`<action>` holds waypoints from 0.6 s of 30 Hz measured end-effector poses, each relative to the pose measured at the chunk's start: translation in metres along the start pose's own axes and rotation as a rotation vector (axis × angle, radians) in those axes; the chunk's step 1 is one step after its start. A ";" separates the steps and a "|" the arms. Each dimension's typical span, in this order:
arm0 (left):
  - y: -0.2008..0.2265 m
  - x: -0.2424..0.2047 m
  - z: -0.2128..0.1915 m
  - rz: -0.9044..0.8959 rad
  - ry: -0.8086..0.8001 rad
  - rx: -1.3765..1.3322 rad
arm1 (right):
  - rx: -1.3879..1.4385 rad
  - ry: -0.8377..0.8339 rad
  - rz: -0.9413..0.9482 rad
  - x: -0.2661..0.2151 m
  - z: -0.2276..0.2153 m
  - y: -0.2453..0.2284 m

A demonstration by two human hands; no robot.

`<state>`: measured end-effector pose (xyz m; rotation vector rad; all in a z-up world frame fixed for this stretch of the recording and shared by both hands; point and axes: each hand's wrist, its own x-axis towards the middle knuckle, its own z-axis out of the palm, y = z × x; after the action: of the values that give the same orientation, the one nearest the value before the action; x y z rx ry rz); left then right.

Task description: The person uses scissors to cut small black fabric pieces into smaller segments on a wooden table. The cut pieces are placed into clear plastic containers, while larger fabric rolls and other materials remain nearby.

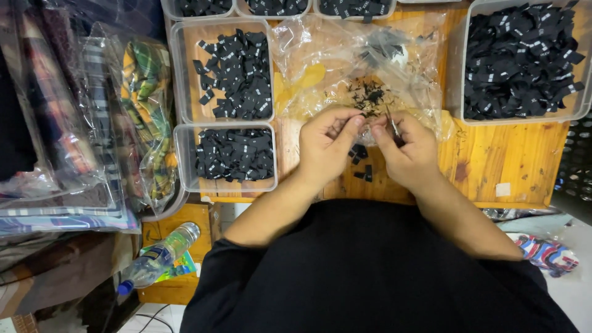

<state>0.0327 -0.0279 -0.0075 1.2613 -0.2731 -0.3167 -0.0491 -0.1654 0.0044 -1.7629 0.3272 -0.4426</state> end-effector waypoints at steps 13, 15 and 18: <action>-0.015 -0.005 0.000 -0.066 0.004 -0.110 | -0.190 -0.208 -0.091 -0.002 -0.014 0.003; -0.013 -0.005 0.000 -0.071 0.003 -0.116 | -0.234 -0.225 -0.102 -0.003 -0.018 0.009; -0.024 -0.008 -0.001 -0.080 -0.002 -0.131 | -0.251 -0.231 -0.102 -0.007 -0.021 0.018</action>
<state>0.0236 -0.0305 -0.0309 1.1448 -0.2005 -0.3981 -0.0648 -0.1841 -0.0099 -2.0607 0.1324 -0.2741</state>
